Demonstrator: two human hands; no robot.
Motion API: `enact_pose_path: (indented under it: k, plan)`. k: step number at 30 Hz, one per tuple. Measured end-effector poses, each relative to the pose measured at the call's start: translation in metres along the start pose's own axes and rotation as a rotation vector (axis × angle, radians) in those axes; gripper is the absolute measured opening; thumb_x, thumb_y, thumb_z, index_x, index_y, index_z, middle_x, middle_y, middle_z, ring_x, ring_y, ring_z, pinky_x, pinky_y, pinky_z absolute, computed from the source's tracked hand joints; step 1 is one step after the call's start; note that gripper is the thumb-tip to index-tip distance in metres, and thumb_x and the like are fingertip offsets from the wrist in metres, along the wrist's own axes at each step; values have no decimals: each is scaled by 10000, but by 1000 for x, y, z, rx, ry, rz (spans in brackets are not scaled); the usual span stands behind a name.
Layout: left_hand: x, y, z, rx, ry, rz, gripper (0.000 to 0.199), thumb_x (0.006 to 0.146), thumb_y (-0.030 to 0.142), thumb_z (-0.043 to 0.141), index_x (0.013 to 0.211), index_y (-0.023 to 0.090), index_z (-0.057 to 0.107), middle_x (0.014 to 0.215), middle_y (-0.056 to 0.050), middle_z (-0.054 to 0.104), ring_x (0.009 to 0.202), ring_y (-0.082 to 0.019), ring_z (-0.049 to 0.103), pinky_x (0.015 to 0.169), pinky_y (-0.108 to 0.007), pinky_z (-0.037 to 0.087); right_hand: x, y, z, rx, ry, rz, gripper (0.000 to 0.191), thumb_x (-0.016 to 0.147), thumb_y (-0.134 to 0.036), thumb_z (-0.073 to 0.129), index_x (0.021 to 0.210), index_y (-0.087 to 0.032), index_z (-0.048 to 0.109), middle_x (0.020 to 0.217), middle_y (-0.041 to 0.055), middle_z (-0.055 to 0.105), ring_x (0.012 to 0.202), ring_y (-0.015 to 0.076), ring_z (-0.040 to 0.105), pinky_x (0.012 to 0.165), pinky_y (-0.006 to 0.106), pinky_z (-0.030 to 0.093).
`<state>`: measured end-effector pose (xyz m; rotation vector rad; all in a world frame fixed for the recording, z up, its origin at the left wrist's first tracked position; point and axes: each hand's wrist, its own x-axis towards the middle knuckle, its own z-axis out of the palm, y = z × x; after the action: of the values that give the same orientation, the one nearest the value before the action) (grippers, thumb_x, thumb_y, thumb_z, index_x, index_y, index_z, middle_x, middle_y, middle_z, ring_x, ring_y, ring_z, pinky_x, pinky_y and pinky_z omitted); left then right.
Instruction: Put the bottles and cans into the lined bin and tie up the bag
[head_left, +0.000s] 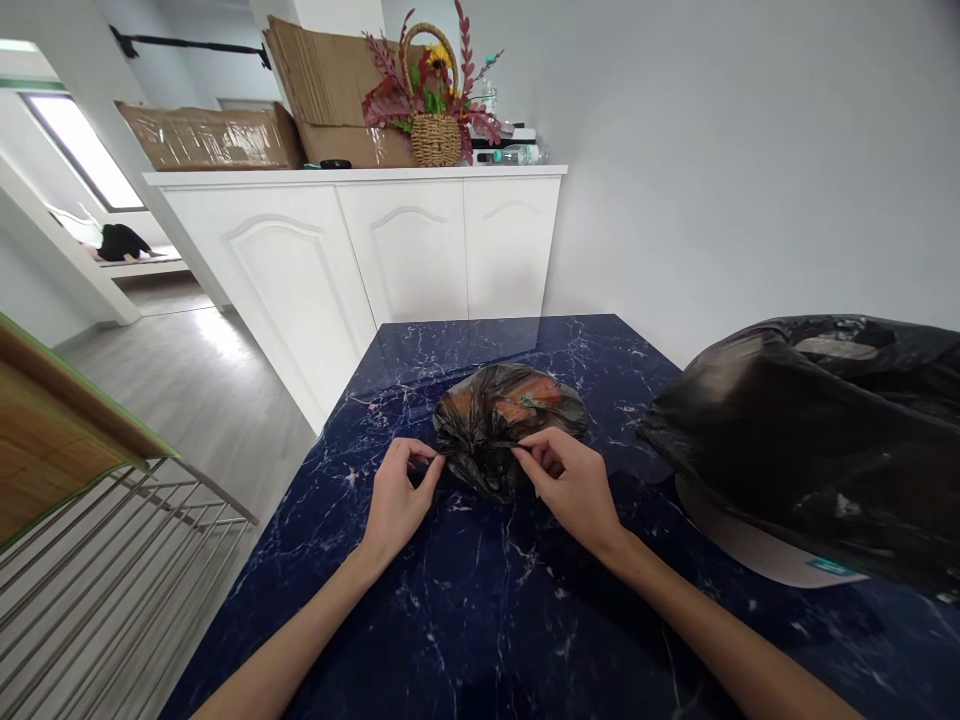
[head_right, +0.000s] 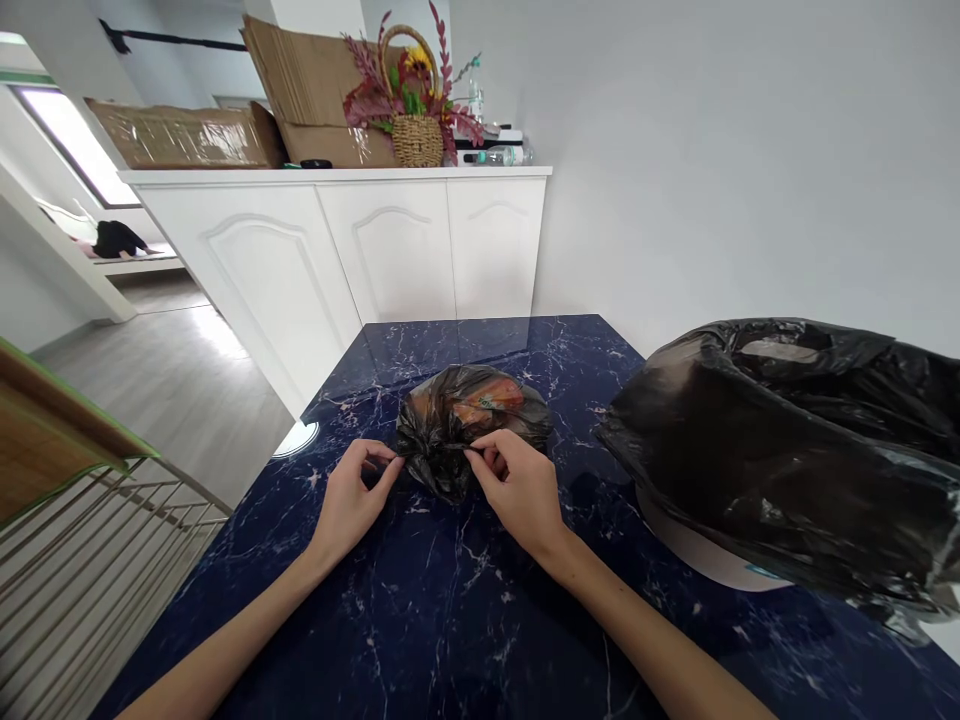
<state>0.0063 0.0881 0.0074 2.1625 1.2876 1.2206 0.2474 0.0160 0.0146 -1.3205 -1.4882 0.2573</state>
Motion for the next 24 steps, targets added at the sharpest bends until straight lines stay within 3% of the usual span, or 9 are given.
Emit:
enact_pose_path:
  k: [4, 8, 11, 13, 18, 24]
  plan:
    - [-2, 9, -1, -8, -12, 59, 132, 958, 348, 646, 1001, 244, 578, 1016, -45, 648, 939, -229, 640, 863, -393, 538, 0, -6, -3, 61, 26, -64, 127, 1035, -329, 655, 942, -246, 680, 682, -26, 612, 571, 150, 576, 561, 278, 475]
    - [-9, 22, 3, -59, -35, 137, 282, 943, 348, 657, 1174, 244, 534, 1157, -70, 616, 1071, -242, 619, 979, -418, 525, -7, -17, 0, 98, -78, -249, 52, 1036, -255, 653, 1000, -245, 690, 713, -34, 621, 563, 122, 587, 558, 248, 474]
    - [-12, 21, 8, -44, -24, 83, 328, 910, 349, 695, 1170, 242, 527, 1136, -68, 611, 1066, -255, 613, 971, -438, 517, -13, -25, 4, 69, -158, -453, 71, 1046, -200, 624, 1060, -240, 681, 722, -31, 631, 545, 107, 580, 531, 235, 436]
    - [-11, 15, 10, -20, 5, 19, 291, 901, 319, 683, 1130, 241, 521, 1094, -60, 609, 1032, -255, 614, 941, -443, 517, -16, -28, 5, 44, -164, -507, 87, 1048, -183, 612, 1056, -243, 674, 700, -35, 625, 543, 108, 575, 531, 239, 425]
    - [-7, 1, 8, -11, 41, -49, 238, 888, 220, 609, 1096, 244, 496, 1039, -48, 599, 949, -236, 625, 862, -415, 529, -13, -26, 5, 98, -9, -299, 51, 1037, -230, 648, 1001, -251, 676, 665, -45, 612, 529, 112, 565, 550, 250, 475]
    - [-9, 6, 4, -33, -11, -31, 212, 911, 234, 605, 1083, 258, 483, 941, -16, 616, 844, -209, 649, 738, -347, 527, -8, -18, 5, 194, 130, -51, 135, 1048, -346, 652, 950, -254, 665, 705, -31, 627, 520, 131, 573, 505, 275, 484]
